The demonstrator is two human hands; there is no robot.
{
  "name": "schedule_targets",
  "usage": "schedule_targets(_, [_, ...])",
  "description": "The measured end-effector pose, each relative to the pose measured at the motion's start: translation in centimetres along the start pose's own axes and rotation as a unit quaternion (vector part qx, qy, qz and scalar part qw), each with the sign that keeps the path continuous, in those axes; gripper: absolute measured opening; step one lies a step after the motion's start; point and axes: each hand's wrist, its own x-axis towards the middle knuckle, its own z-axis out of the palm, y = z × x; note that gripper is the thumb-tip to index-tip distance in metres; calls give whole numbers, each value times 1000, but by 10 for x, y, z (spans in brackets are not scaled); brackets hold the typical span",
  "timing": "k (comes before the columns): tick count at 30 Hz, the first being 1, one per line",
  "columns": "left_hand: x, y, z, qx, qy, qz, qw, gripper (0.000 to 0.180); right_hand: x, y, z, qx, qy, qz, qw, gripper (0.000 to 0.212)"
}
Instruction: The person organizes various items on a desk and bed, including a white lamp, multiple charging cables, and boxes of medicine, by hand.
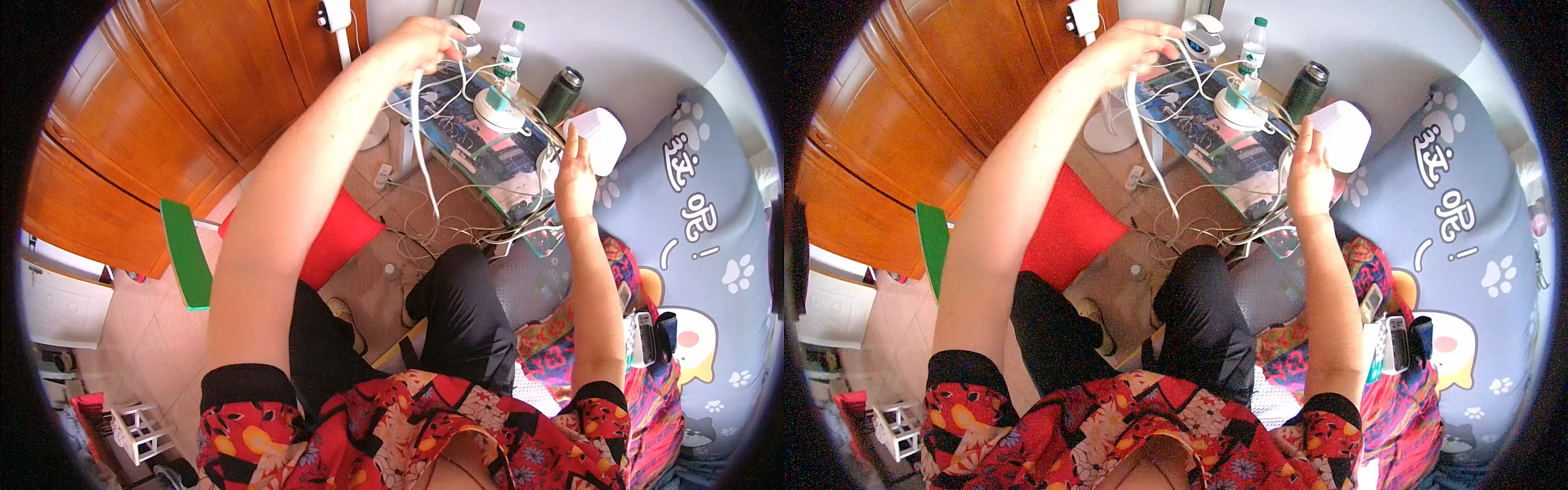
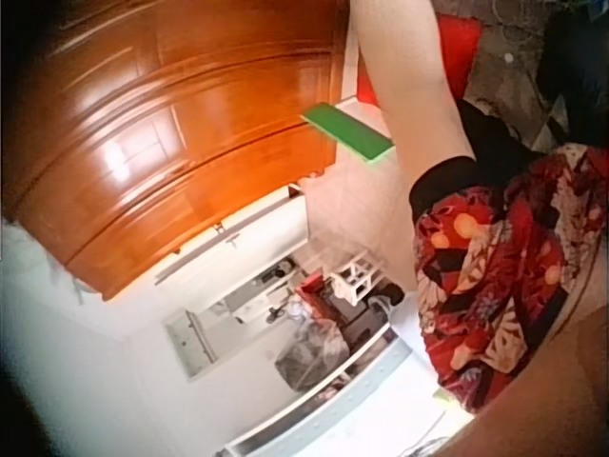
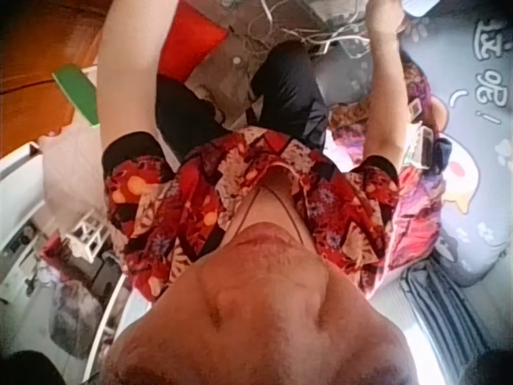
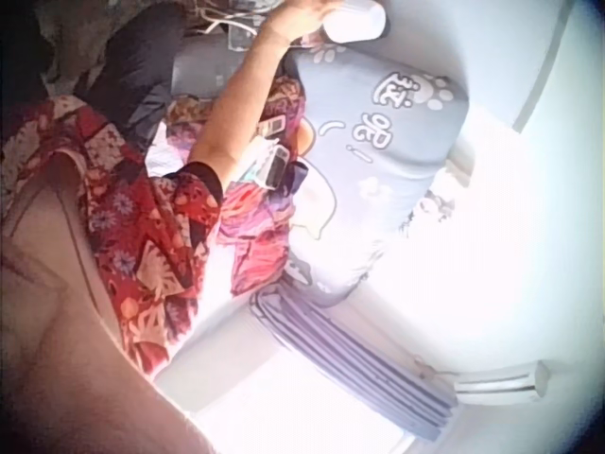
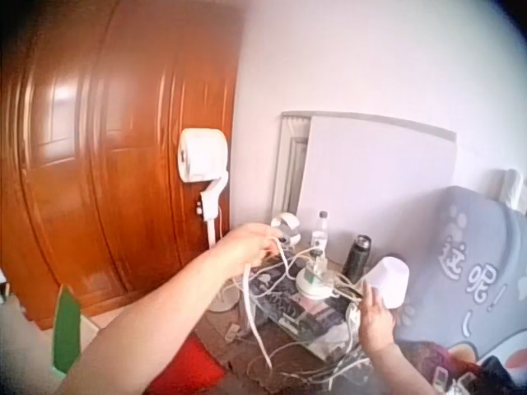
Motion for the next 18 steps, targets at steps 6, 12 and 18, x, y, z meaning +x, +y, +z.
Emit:
schedule_targets(6, [-14,-30,-52,589,39,217,777,26,0,34,-4,-21,-14,-49,999,55])
schedule_targets(12, [-53,-73,-88,699,67,210,680,27,8,41,-15,28,-5,-37,999,51])
schedule_targets(18, [-96,-112,-73,757,10,210,619,28,9,46,-19,33,-20,-105,994,50])
